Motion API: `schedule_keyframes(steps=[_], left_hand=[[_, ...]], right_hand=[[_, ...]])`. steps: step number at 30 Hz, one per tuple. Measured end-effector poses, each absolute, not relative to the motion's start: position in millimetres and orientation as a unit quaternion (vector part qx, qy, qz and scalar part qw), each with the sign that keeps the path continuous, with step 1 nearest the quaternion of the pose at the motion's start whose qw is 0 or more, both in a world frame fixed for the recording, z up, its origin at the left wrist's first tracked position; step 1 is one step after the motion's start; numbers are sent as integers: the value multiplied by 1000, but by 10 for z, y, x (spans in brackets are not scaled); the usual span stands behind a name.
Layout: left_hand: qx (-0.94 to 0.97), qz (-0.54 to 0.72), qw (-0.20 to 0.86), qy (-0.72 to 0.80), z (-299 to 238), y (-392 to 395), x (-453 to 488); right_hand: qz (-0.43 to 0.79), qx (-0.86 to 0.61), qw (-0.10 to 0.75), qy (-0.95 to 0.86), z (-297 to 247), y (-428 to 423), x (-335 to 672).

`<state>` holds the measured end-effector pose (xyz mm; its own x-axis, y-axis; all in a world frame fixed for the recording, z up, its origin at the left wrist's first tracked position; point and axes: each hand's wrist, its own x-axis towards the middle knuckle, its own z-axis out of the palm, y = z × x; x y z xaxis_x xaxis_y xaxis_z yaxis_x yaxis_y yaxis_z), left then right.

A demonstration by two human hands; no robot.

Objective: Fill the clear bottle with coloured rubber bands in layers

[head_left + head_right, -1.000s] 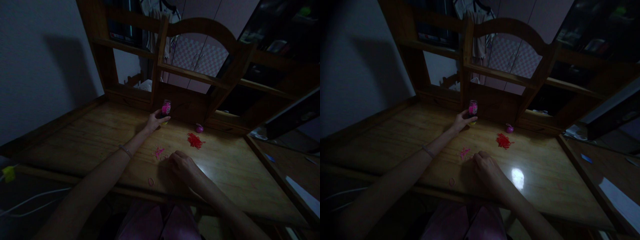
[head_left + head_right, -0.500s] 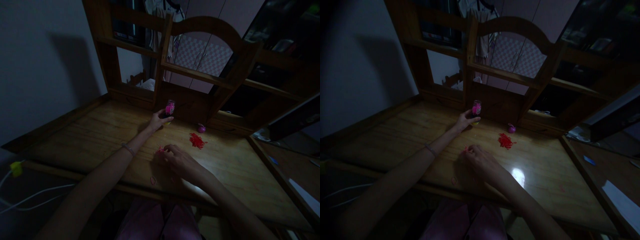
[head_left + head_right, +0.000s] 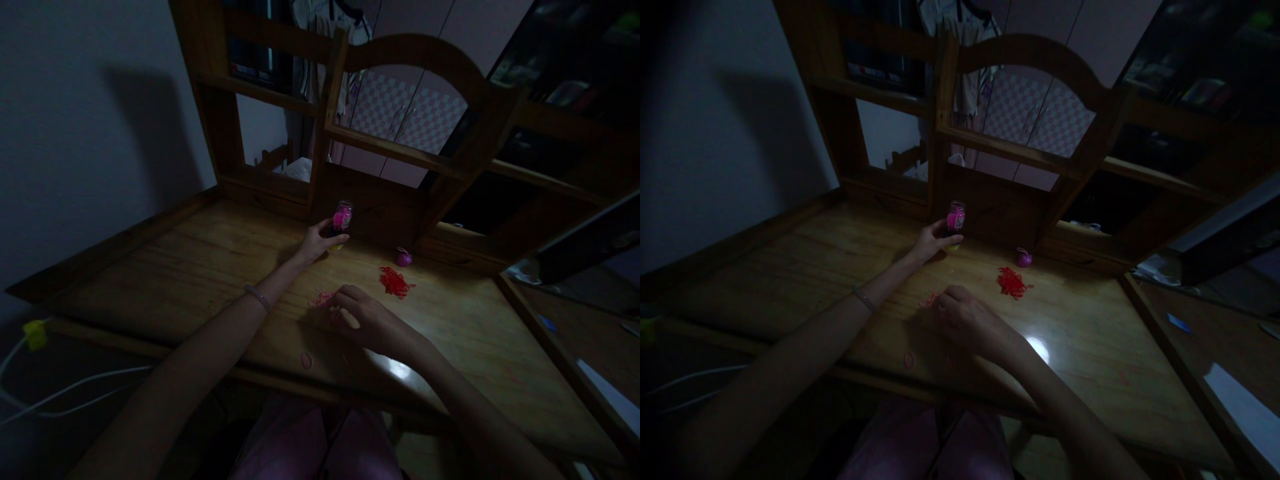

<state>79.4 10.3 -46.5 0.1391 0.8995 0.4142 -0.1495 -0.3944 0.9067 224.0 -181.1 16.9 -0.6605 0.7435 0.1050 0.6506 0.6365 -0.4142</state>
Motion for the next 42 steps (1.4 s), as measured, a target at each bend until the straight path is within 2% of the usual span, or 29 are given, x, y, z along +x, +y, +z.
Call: schedule_keyframes(steps=[2, 4, 15, 20, 23, 27, 30, 38, 42], left_hand=[[604, 574, 459, 310, -466, 99, 796], [603, 576, 458, 309, -474, 103, 797], [609, 569, 452, 319, -477, 124, 787], [608, 569, 448, 325, -443, 96, 795], [605, 564, 459, 325, -430, 83, 795], [605, 563, 461, 322, -427, 75, 789], [605, 565, 457, 327, -424, 69, 787], [607, 564, 463, 314, -425, 62, 808], [614, 565, 454, 312, -426, 68, 814]], right_hand=[[170, -387, 185, -887, 218, -1768, 2248], [162, -385, 201, -886, 221, -1697, 2238], [205, -367, 111, -900, 50, -1640, 2094], [217, -383, 147, -886, 206, -1727, 2049], [276, -330, 149, -890, 309, -1926, 1941], [350, -271, 93, -892, 332, -2204, 1822], [349, -293, 93, -885, 256, -2235, 1824], [259, -415, 182, -853, 204, -2035, 2172], [291, -399, 160, -855, 349, -2203, 2250]])
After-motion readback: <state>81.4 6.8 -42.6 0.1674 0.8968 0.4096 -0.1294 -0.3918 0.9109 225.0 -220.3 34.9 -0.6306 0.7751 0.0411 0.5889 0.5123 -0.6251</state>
